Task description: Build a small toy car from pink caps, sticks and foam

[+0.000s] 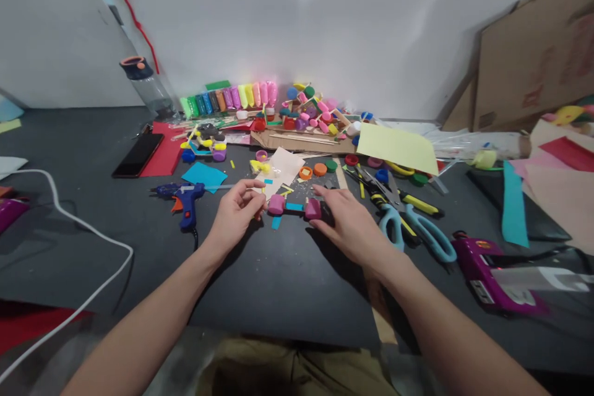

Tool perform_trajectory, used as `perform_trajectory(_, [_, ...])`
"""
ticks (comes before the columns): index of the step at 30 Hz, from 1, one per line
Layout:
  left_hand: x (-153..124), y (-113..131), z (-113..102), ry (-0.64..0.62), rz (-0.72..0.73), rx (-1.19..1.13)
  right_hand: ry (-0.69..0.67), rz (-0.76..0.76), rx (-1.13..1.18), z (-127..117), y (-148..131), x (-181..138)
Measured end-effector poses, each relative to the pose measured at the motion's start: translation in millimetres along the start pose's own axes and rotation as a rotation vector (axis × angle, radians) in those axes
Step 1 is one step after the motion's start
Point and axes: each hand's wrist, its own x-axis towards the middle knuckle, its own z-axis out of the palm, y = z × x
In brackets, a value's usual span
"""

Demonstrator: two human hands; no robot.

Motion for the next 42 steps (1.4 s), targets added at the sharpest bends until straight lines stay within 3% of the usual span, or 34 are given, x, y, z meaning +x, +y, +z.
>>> perform_trajectory(4, [-2, 3, 1, -0.007, -0.014, -0.027, -0.1, -0.018, -0.17, 15, -3, 0])
perform_trajectory(11, [-3, 6, 1, 0.014, -0.027, -0.092, -0.111, -0.009, -0.346, 14, -36, -22])
perform_trajectory(15, [-1, 5, 1, 0.004, -0.07, -0.153, -0.154, -0.059, -0.29, 17, -51, -33])
perform_trajectory(19, [1, 6, -2, -0.015, -0.131, -0.247, -0.168, -0.04, -0.145, 13, -46, -32])
perform_trajectory(26, [4, 19, -14, 0.063, -0.084, -0.394, -0.23, -0.057, -0.009, -25, -31, -21])
perform_trajectory(30, [-1, 24, -12, 0.005, -0.064, -0.439, -0.263, -0.064, 0.046, -45, -25, 1])
perform_trajectory(36, [-10, 21, -1, -0.27, -0.181, -0.456, -0.427, 0.113, 0.003, -45, -19, 65])
perform_trajectory(42, [-8, 31, -9, -0.319, -0.188, -0.517, -0.504, 0.095, 0.009, -39, -28, 99])
